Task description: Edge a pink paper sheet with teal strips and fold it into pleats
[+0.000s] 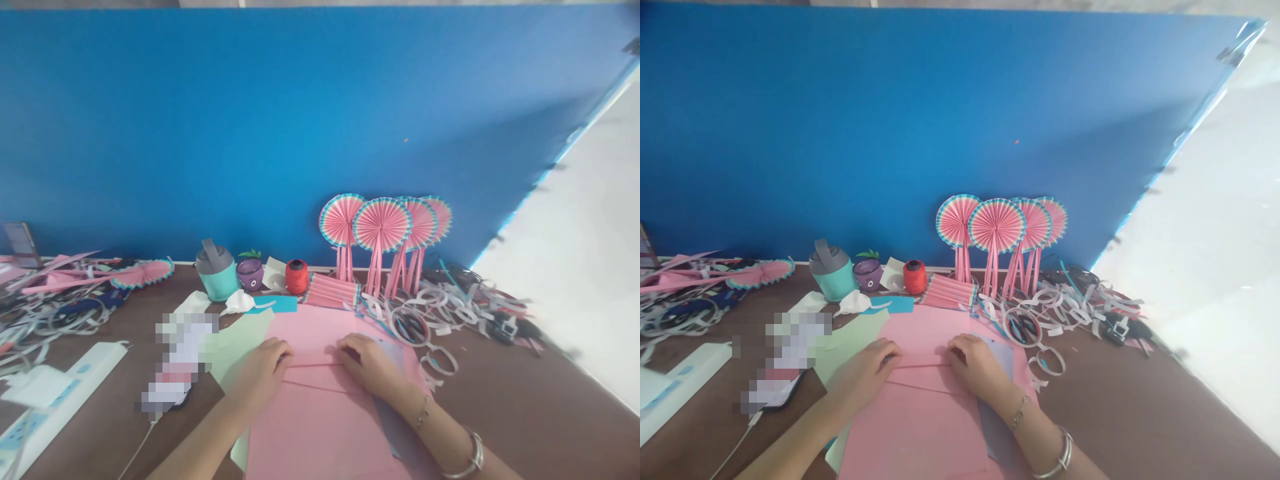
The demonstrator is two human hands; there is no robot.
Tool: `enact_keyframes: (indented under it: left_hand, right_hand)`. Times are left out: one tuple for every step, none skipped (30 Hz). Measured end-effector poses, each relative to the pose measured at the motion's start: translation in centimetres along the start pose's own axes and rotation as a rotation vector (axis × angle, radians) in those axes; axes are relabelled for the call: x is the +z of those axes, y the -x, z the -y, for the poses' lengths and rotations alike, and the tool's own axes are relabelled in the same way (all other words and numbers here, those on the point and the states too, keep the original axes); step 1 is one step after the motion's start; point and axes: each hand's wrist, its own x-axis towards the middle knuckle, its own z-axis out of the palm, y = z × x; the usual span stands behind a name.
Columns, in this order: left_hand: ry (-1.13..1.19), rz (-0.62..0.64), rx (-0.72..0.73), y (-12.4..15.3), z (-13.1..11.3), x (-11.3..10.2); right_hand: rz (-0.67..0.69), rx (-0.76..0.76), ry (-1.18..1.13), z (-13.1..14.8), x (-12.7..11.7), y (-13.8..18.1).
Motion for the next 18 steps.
enact_keyframes:
  left_hand:
    - [-0.002, 0.002, -0.001, -0.01, -0.03, 0.03]
    - [-0.004, 0.005, -0.004, -0.02, -0.07, 0.05]
    - [-0.008, 0.011, -0.010, -0.04, -0.13, 0.05]
    - [-0.013, 0.017, -0.019, -0.05, -0.20, 0.03]
    - [-0.018, 0.021, -0.030, -0.07, -0.28, 0.01]
    - [-0.024, 0.025, -0.040, -0.08, -0.36, -0.02]
    - [-0.031, 0.028, -0.051, -0.09, -0.45, -0.06]
    - [-0.037, 0.030, -0.060, -0.10, -0.53, -0.09]
    - [-0.042, 0.031, -0.069, -0.10, -0.60, -0.12]
    - [-0.047, 0.032, -0.076, -0.09, -0.66, -0.15]
    - [-0.049, 0.036, -0.082, -0.09, -0.70, -0.17]
    - [-0.051, 0.039, -0.088, -0.10, -0.73, -0.18]
    - [-0.053, 0.040, -0.093, -0.10, -0.73, -0.19]
    - [-0.054, 0.040, -0.098, -0.11, -0.72, -0.18]
    - [-0.055, 0.038, -0.103, -0.13, -0.70, -0.17]
    - [-0.057, 0.035, -0.106, -0.15, -0.68, -0.16]
    - [-0.059, 0.034, -0.109, -0.17, -0.66, -0.15]
    - [-0.060, 0.034, -0.108, -0.19, -0.64, -0.14]
  right_hand:
    - [0.004, 0.047, -0.005, 0.19, -0.14, -0.11]
    - [0.007, 0.090, -0.007, 0.37, -0.28, -0.20]
    - [0.010, 0.128, -0.007, 0.55, -0.42, -0.28]
    - [0.015, 0.159, -0.007, 0.71, -0.54, -0.34]
    - [0.020, 0.182, -0.009, 0.84, -0.64, -0.40]
    - [0.024, 0.197, -0.015, 0.94, -0.73, -0.44]
    - [0.028, 0.203, -0.023, 1.00, -0.78, -0.49]
    - [0.031, 0.203, -0.032, 1.04, -0.82, -0.53]
    - [0.031, 0.203, -0.039, 1.04, -0.83, -0.56]
    - [0.029, 0.206, -0.040, 1.04, -0.81, -0.60]
    - [0.025, 0.213, -0.034, 1.02, -0.78, -0.63]
    - [0.020, 0.225, -0.024, 1.00, -0.74, -0.66]
    - [0.016, 0.237, -0.013, 0.99, -0.70, -0.69]
    - [0.016, 0.246, -0.003, 0.98, -0.65, -0.72]
    - [0.016, 0.250, 0.003, 0.98, -0.61, -0.74]
    - [0.018, 0.249, 0.007, 0.99, -0.58, -0.76]
    - [0.021, 0.248, 0.009, 1.01, -0.57, -0.77]
    - [0.023, 0.247, 0.011, 1.03, -0.58, -0.77]
